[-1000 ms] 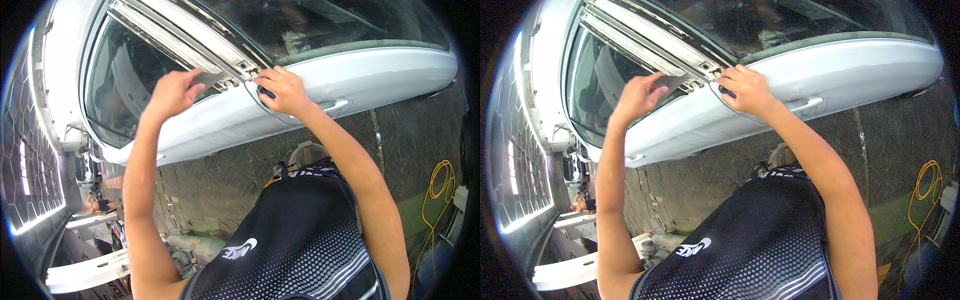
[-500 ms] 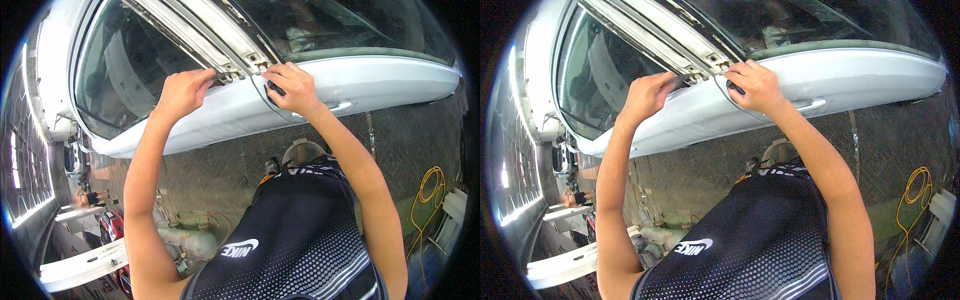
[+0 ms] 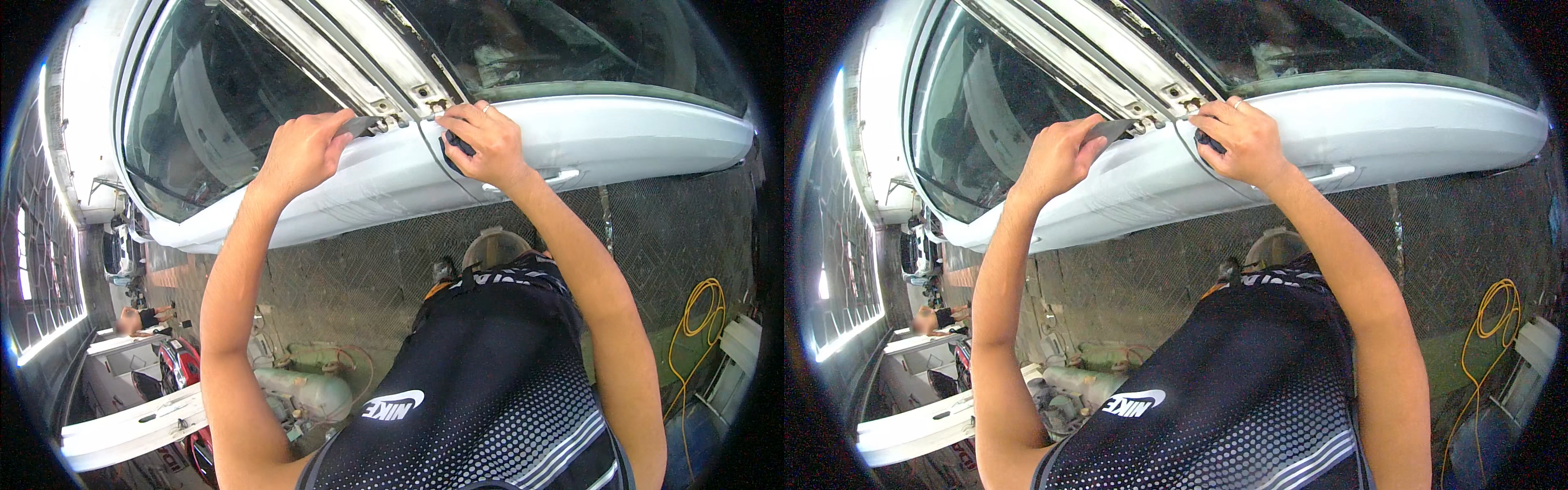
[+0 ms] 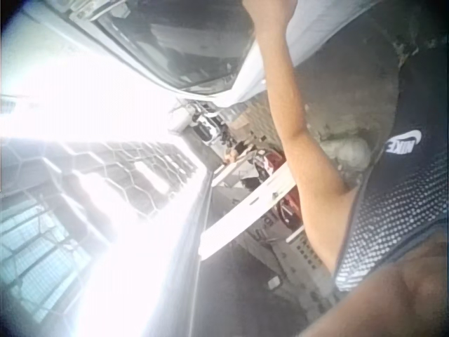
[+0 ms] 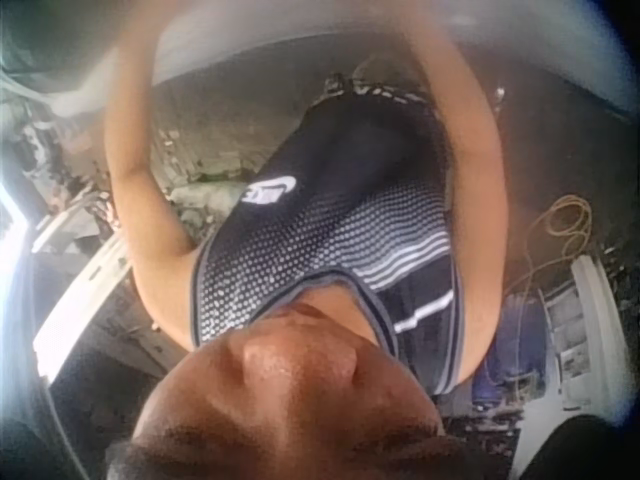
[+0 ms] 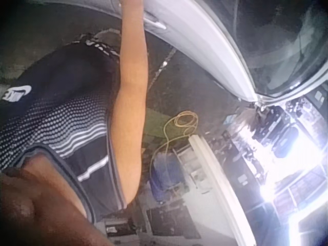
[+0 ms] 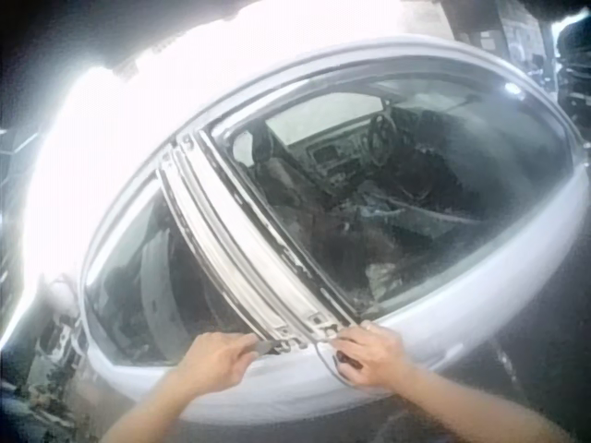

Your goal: The person sands the exterior surface of a white car door using a sanding block and a sponge. They repeatedly dip the sponge into a bucket of water and wipe the door while sanding the area around the door handle and window frame.

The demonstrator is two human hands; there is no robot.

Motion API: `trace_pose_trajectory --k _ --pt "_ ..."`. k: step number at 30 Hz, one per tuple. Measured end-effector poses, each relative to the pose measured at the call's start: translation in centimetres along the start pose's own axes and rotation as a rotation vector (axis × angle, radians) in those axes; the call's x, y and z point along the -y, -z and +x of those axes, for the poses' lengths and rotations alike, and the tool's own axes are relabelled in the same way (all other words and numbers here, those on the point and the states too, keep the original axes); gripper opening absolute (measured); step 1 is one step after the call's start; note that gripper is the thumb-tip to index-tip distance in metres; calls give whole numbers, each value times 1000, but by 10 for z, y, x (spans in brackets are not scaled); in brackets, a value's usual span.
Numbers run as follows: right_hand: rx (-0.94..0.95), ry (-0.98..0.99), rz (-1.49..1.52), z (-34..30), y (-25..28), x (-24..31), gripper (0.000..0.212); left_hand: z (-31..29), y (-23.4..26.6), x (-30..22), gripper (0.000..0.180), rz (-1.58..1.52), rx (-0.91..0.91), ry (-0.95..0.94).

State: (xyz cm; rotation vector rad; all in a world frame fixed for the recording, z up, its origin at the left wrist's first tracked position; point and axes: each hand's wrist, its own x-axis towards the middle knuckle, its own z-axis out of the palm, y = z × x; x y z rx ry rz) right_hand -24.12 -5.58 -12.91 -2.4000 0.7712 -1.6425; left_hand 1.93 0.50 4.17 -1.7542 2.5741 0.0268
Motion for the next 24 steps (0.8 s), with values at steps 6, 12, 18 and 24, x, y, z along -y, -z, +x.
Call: trace_pose_trajectory --k 6,12,18,24 --pt "17 -13 -24 0 2 0 35 12 8 -14 29 120 81 13" --pt "-7 -14 11 -2 -2 -2 35 15 15 -25 36 168 124 146" --pt "-19 -13 0 -4 -3 -2 34 25 14 -14 40 -74 92 274" --pt "-31 0 -18 -5 -5 1 31 38 19 -9 43 81 92 134"
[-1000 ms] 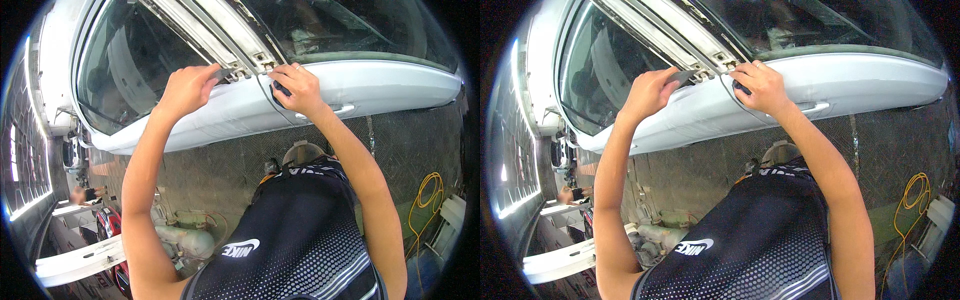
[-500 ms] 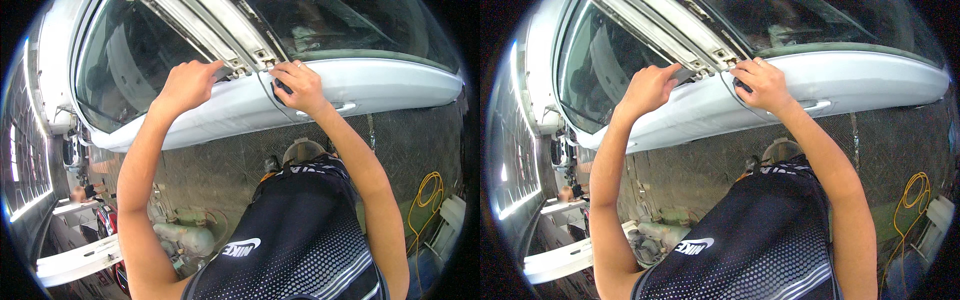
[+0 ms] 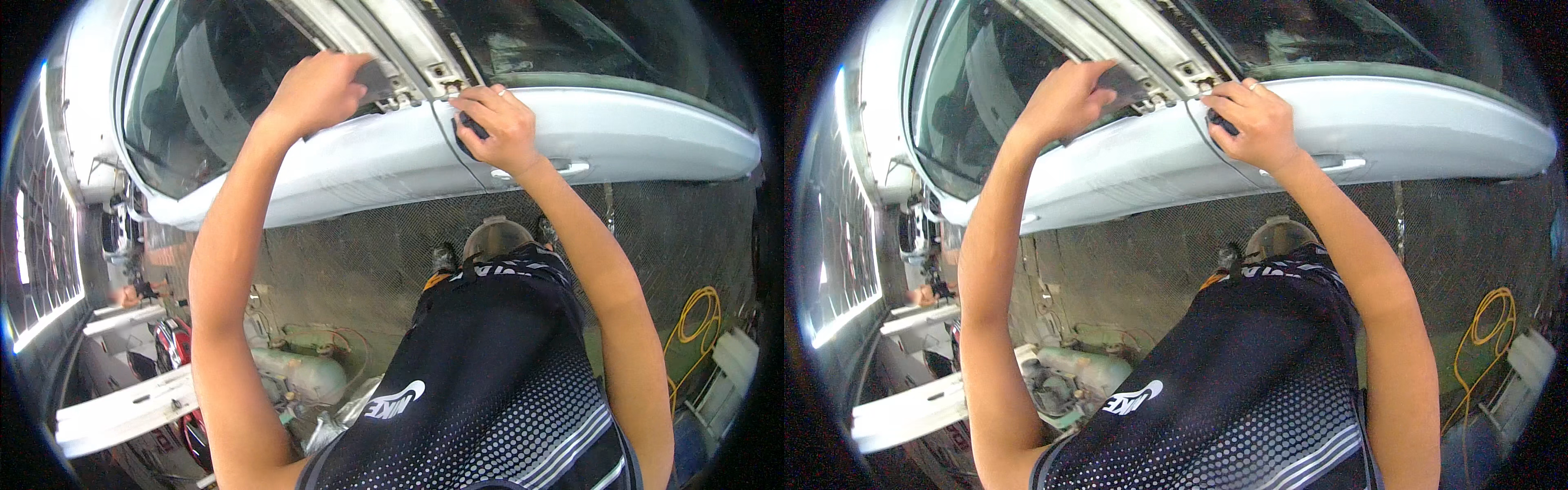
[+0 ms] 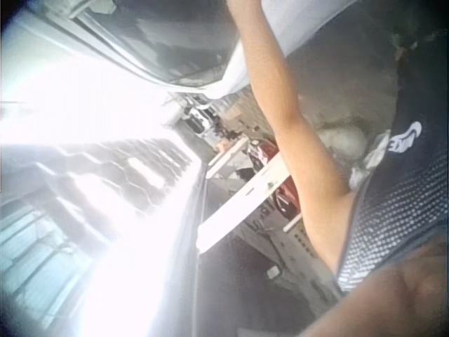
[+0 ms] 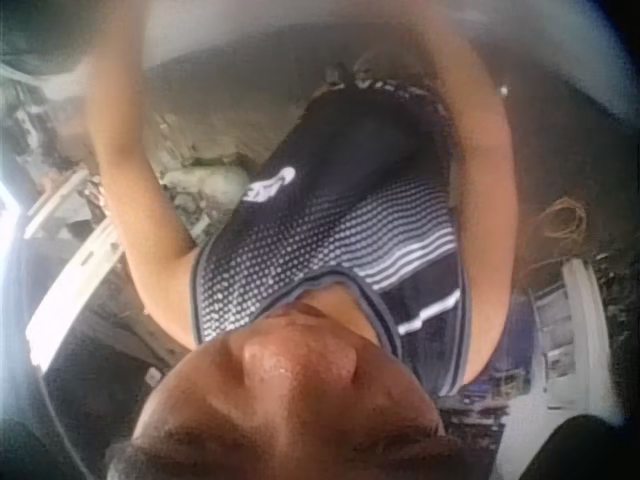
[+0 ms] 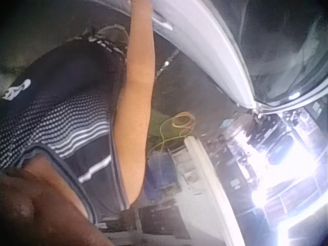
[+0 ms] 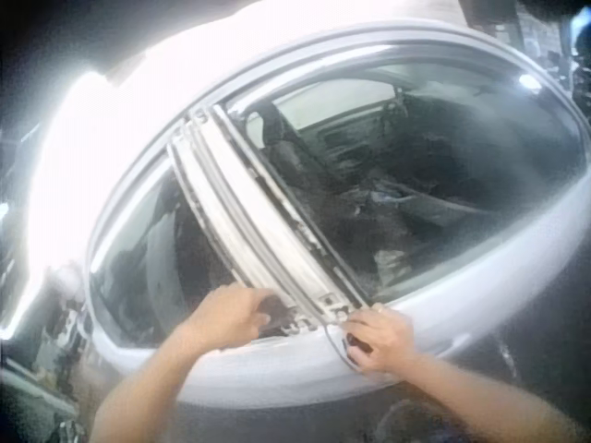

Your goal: The person sands the exterior surface of a white car door using a sanding block and a sponge. They repeatedly dip the sponge into a bucket of water and wipe the door while sanding the area around the door handle and window frame.

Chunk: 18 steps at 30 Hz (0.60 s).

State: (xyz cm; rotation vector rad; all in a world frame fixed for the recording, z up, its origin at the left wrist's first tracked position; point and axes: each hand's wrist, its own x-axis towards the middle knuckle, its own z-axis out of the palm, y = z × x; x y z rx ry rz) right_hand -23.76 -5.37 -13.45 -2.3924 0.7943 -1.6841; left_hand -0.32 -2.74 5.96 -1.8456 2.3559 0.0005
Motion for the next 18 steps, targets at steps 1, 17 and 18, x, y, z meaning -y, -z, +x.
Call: trace_pose_trajectory --k 1,17,18 --pt "-9 16 -5 3 0 -2 30 7 0 2 43 42 3 -46" --pt "-296 -1474 1132 -18 56 45 29 -12 -22 8 44 -189 -69 118" --pt "-266 -1550 1475 -41 67 35 36 -13 -30 12 43 -276 -109 127"
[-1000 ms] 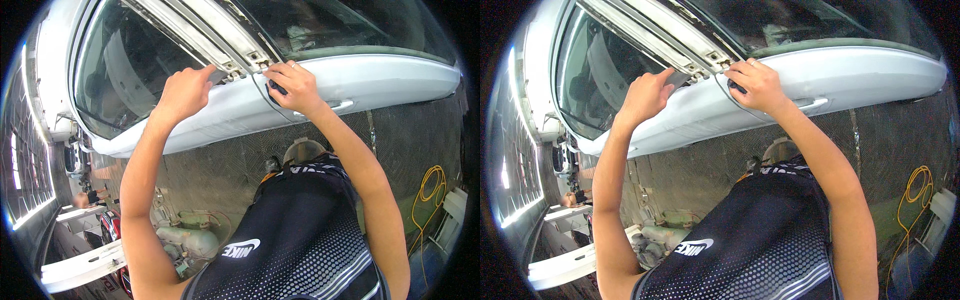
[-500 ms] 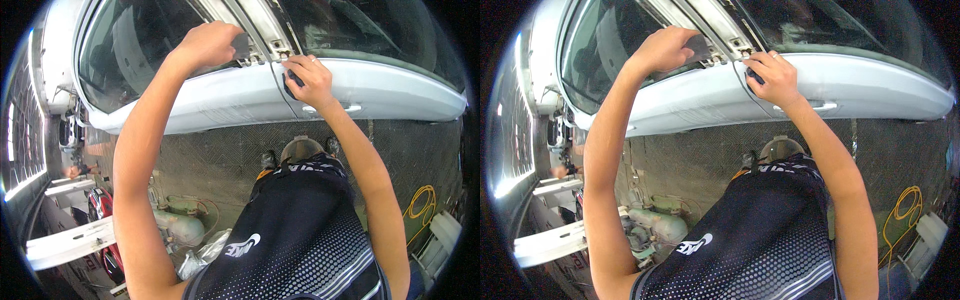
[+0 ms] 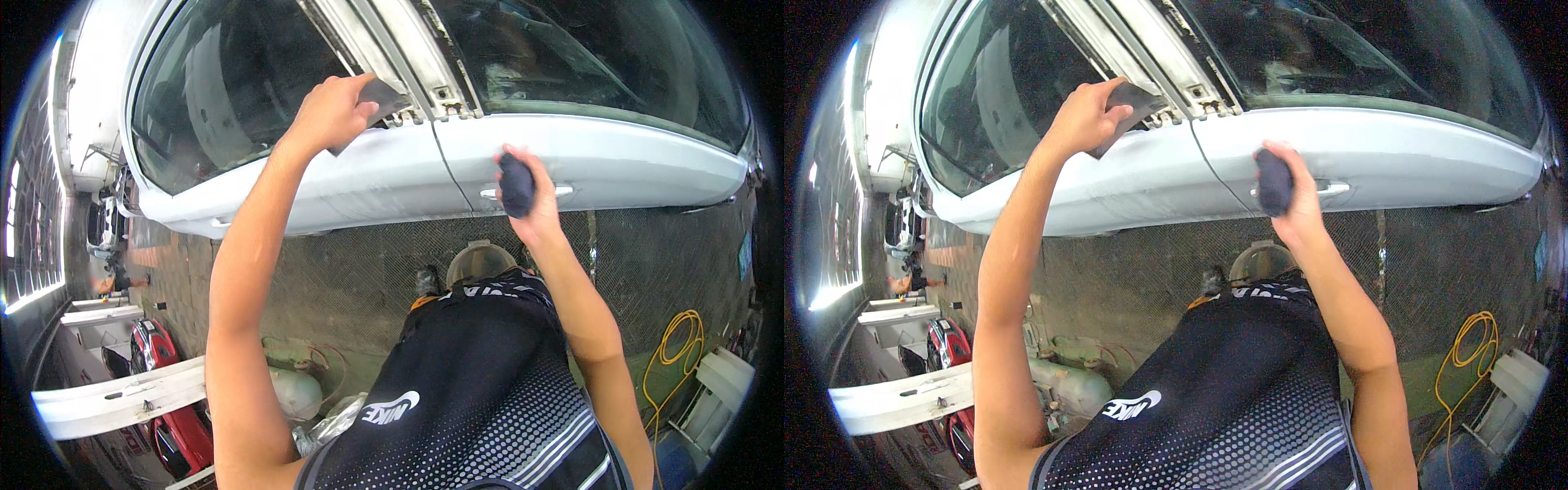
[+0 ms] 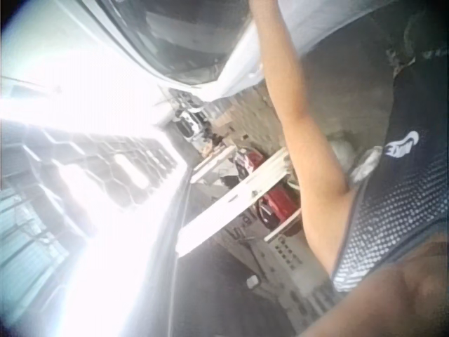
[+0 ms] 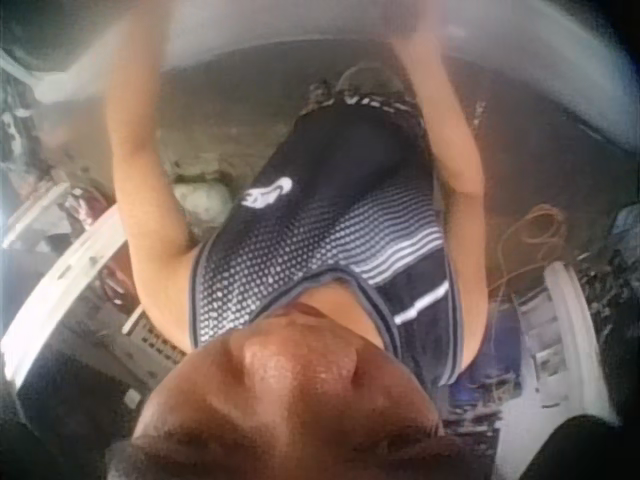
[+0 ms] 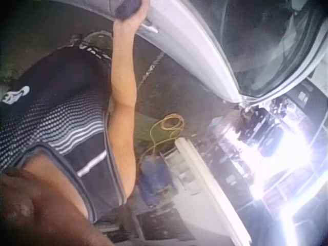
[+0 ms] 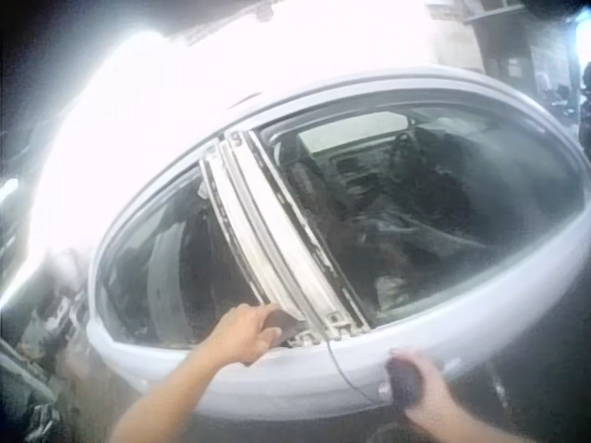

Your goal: The person sands the exterior surface of a white car door using a sanding block and a sponge. They repeatedly dip the sponge into a bucket of water and wipe the door while sanding the area around the door handle and window frame.

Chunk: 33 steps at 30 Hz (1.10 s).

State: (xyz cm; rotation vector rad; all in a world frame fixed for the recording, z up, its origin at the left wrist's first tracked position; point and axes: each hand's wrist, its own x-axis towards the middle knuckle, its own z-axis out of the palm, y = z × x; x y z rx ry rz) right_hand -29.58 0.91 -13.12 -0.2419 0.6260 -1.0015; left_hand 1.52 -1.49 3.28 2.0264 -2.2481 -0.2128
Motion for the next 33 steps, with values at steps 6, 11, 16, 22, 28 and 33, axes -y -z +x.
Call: trace_pose_trajectory --k 6,11,16,22,28,33 --pt "77 -237 235 -48 78 -3 46 -35 20 4 48 -52 -18 -8" --pt "21 -102 67 -69 108 3 47 -99 -15 -3 43 -247 -123 231" --pt "-231 34 -196 -81 125 27 46 -165 -92 2 33 -724 -191 404" --pt "-281 476 -1229 -63 33 66 30 -243 -149 7 27 -963 -224 696" --pt "553 1548 -1847 70 -150 27 27 -263 -151 3 24 -965 -281 717" --pt "609 1777 -1861 96 -209 26 22 -289 -149 1 23 -1070 -471 776"
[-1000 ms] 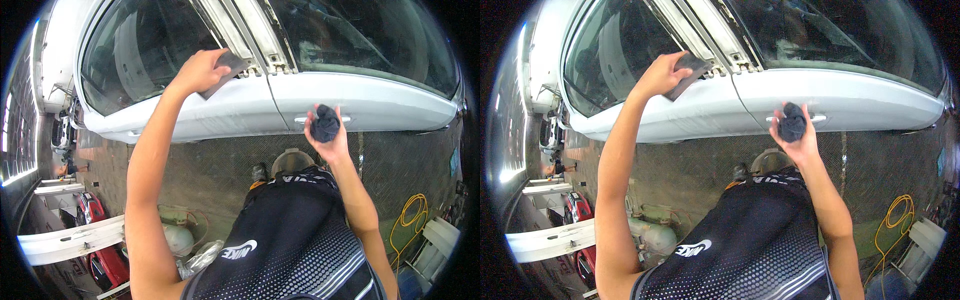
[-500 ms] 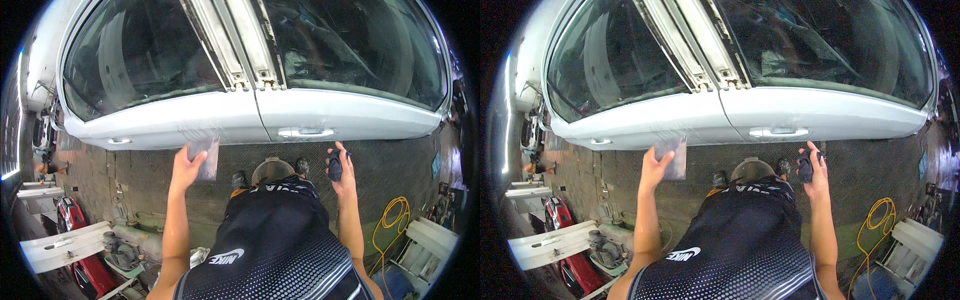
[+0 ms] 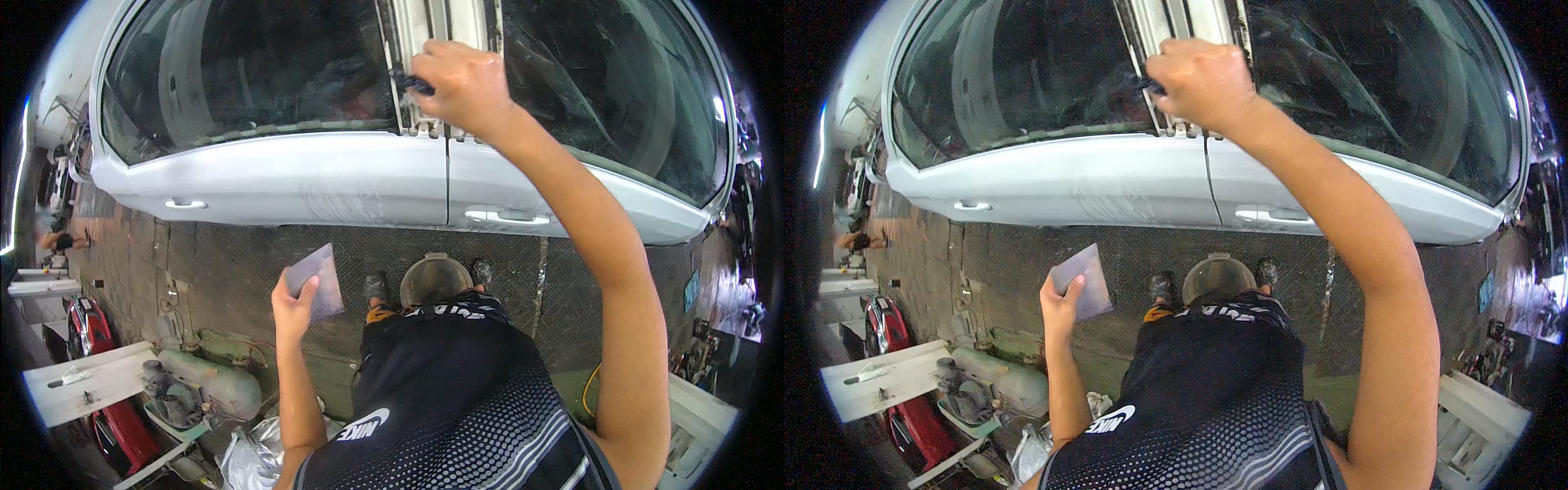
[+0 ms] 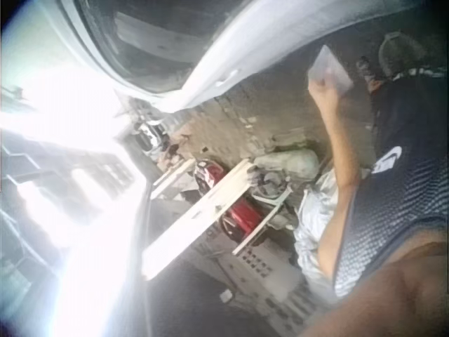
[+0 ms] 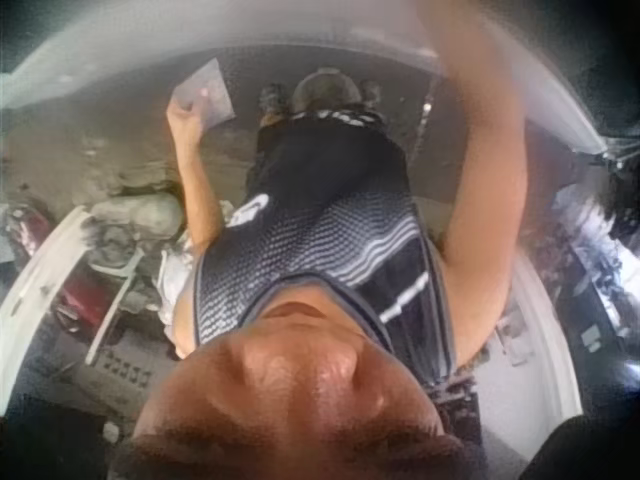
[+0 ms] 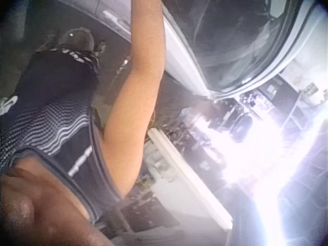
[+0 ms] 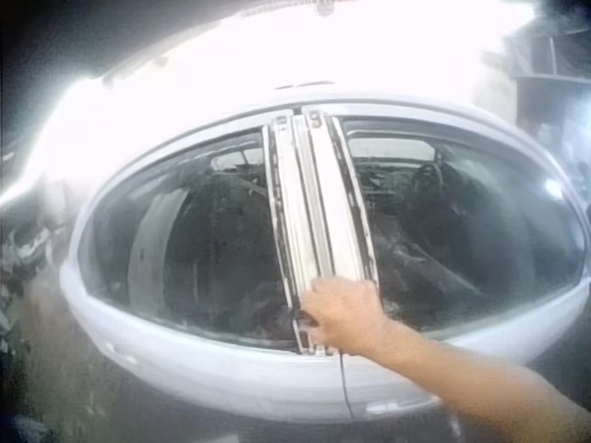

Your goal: The person sands the exterior surface of a white car door using a sanding block and a sponge. They repeatedly dip the sponge into a bucket of water and wipe the door while sanding the area around the door handle and window frame.

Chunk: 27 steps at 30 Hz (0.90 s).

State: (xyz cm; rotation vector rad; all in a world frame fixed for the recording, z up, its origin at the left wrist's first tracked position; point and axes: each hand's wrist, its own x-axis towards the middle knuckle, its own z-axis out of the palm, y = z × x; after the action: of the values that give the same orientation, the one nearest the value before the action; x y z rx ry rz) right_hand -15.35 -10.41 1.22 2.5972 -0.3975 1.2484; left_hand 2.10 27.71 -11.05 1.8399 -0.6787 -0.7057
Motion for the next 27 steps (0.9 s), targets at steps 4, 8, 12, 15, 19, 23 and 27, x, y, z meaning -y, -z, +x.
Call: trace_pose_trajectory --k 4,8,12,15,19,23,27 --pt "-128 -127 -2 -13 9 -14 21 -8 8 28 25 -41 -141 72" --pt "-191 -420 227 -61 36 2 25 -5 -14 25 26 22 -93 -7" --pt "-71 -1268 761 -164 72 20 19 5 -62 0 27 438 82 -254" --pt "-301 -1650 1344 -265 94 29 27 6 -99 -12 29 560 266 -386" --pt "-486 -1964 1320 -342 126 61 41 10 -138 -10 25 624 477 -543" --pt "-1020 -2193 1427 -397 151 76 53 18 -159 -13 26 667 609 -565" --pt "-1256 -2154 1555 -386 157 87 46 24 -169 0 26 726 667 -587"
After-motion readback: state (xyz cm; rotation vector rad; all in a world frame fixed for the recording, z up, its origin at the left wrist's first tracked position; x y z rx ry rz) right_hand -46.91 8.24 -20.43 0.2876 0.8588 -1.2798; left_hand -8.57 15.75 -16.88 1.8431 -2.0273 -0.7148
